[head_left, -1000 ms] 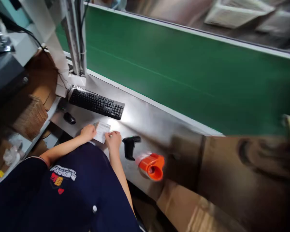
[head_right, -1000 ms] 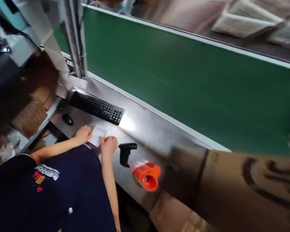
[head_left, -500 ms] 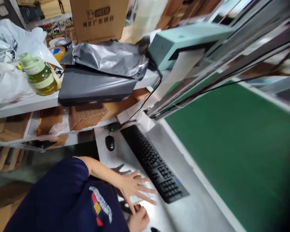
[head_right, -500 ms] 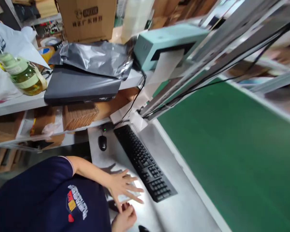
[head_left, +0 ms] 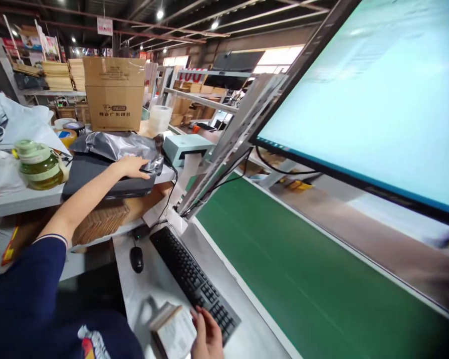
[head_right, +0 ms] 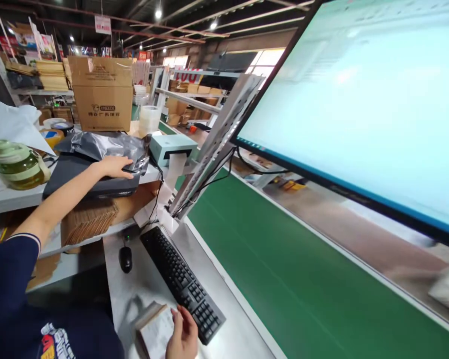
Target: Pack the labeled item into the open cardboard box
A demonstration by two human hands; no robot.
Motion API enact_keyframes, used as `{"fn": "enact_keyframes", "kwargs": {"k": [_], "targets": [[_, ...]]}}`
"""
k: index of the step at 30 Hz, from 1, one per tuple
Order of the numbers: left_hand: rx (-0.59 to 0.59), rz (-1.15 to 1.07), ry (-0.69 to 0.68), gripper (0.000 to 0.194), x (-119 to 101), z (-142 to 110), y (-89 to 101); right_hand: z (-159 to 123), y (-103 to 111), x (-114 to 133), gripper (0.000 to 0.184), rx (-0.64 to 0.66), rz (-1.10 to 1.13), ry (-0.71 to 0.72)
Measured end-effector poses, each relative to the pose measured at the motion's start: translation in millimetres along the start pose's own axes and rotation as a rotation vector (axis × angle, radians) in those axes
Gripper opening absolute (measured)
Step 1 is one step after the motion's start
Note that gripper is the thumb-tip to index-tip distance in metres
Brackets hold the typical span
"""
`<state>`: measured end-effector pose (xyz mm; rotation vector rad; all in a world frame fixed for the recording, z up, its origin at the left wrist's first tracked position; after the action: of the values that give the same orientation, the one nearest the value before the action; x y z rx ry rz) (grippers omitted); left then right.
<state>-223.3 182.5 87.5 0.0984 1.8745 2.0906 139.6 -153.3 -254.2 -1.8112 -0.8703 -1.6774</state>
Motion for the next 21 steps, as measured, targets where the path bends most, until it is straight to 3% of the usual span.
{"fn": "enact_keyframes", "kwargs": {"k": [2,4,7,10,13,15,17,19,21], "targets": [[0.028,-0.021,0.014,0.039,0,7,1.1,16,-33,40,0.042,0.083,0.036,0.085],[-0.097,-0.033,0.049,0.015,3,12,14.8,33,-66,86,0.039,0.173,0.039,0.191],[-0.465,-0.184,0.139,0.027,31,16,61.3,55,-123,161,0.039,0.324,0.009,0.387],[-0.902,-0.542,0.268,0.041,87,10,105.9,69,-193,239,0.04,0.459,-0.046,0.601],[-1.167,-0.834,0.302,0.046,123,2,114.5,72,-273,306,0.048,0.486,-0.254,0.744],[-1.238,-0.933,0.259,0.049,127,-1,107.0,70,-326,339,0.061,0.431,-0.5,0.785],[-1.227,-0.994,0.215,0.053,120,-1,95.4,68,-373,362,0.076,0.386,-0.731,0.768],[-1.137,-1.009,0.191,0.058,112,4,85.1,69,-408,373,0.082,0.38,-0.886,0.688],[-1.017,-0.971,0.197,0.06,107,11,78.0,75,-427,376,0.083,0.395,-0.95,0.576]]}}
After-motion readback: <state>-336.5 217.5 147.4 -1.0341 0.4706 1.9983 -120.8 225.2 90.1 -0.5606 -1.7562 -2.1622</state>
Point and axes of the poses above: each hand's wrist, its own z-axis towards the middle knuckle, its own y-axis out of the back of the hand, x = y × z, the point moved 7 cm from there along z, towards the middle knuckle, and after that the axes turned 2 degrees about z, right-handed, at the moved point
